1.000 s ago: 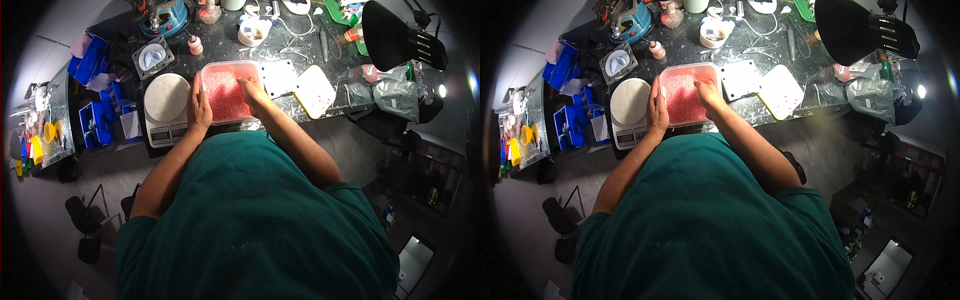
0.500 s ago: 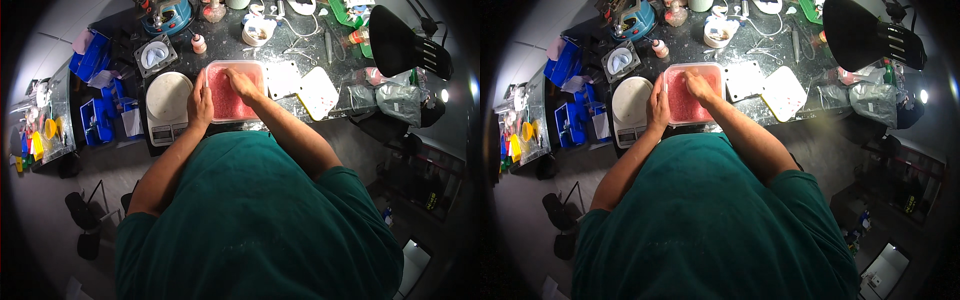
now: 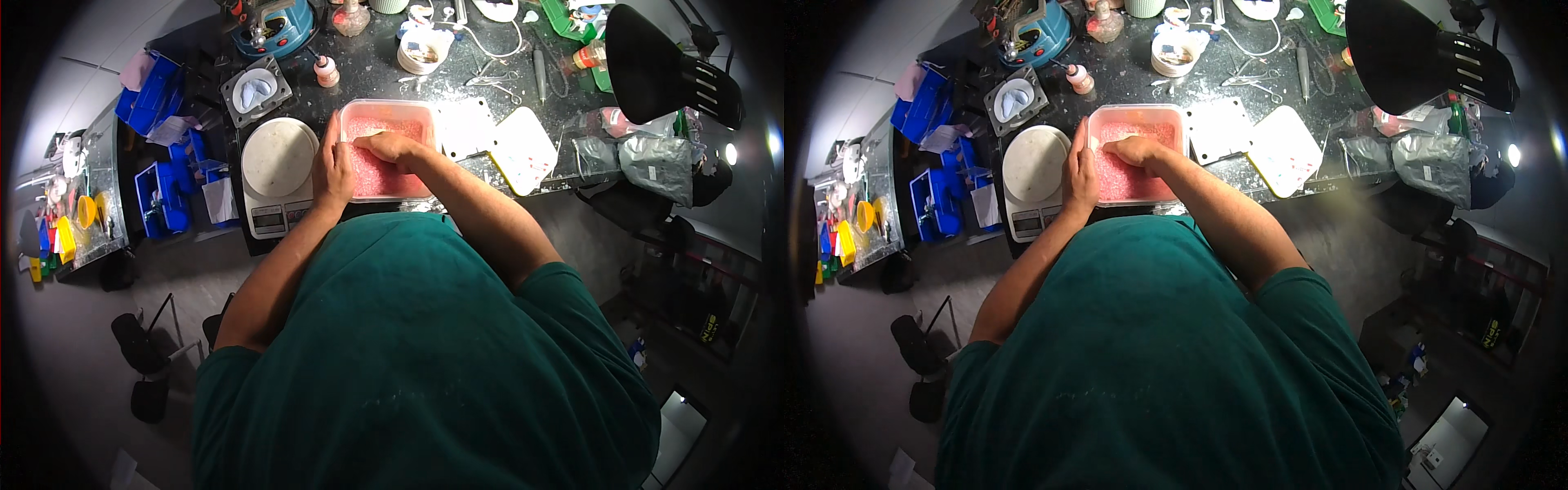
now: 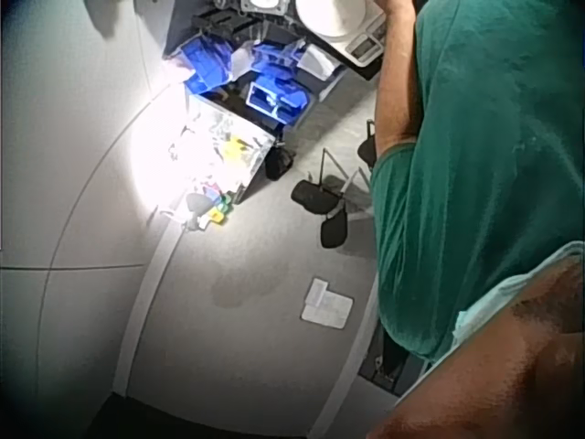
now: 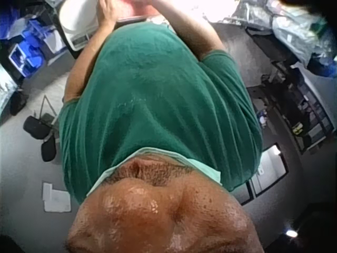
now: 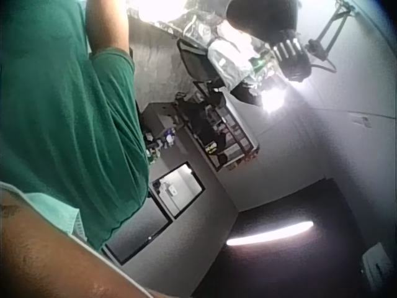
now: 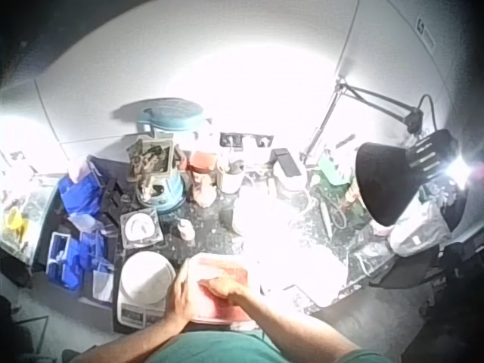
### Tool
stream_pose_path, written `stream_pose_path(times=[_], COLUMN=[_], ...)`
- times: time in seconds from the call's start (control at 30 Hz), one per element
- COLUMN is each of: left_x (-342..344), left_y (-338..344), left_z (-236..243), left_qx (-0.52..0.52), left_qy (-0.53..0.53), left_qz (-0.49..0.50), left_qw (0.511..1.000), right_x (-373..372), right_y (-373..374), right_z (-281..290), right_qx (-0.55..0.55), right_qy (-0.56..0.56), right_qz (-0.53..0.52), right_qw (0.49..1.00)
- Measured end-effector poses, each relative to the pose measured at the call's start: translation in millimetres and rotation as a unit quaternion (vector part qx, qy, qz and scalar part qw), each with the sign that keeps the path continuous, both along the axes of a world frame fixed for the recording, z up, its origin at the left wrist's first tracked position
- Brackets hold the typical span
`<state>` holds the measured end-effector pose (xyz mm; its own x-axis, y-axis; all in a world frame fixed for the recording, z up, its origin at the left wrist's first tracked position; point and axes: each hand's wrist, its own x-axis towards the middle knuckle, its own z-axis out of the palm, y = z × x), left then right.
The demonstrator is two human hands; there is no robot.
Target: The person mixes a pink substance in a container by hand, then uses a metal tool to apply and shape the material onto small dental molds.
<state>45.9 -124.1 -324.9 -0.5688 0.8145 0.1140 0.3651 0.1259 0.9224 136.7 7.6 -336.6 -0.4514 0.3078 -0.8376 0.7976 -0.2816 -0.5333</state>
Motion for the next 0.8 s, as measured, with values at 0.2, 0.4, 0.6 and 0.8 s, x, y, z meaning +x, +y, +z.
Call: stream_pose_path(times=[0.2, 0.4, 0.6, 0.8], left_x=[1.5, 2.1, -0.5, 0.3], left_y=[-2.1, -3.7, -3.6, -2.1], left_z=[5.3, 2.3, -3.0, -5.8], left_qx=[0.021, 0.016, 0.008, 0.020], left_qy=[-0.023, -0.016, -0.011, -0.016], left_qz=[-0.008, -0.006, -0.012, -0.009], left_qw=[0.999, 1.000, 1.000, 1.000], right_x=[3.5, 5.2, 17.7, 28.1], right_y=[11.2, 20.5, 42.1, 53.9], right_z=[-25.3, 3.4, 39.5, 65.0], right_qx=[-0.159, -0.190, -0.145, -0.115], right_qy=[0.090, 0.067, 0.100, 0.171], right_qz=[-0.038, -0.048, -0.049, -0.060], right_qw=[0.982, 0.978, 0.983, 0.977])
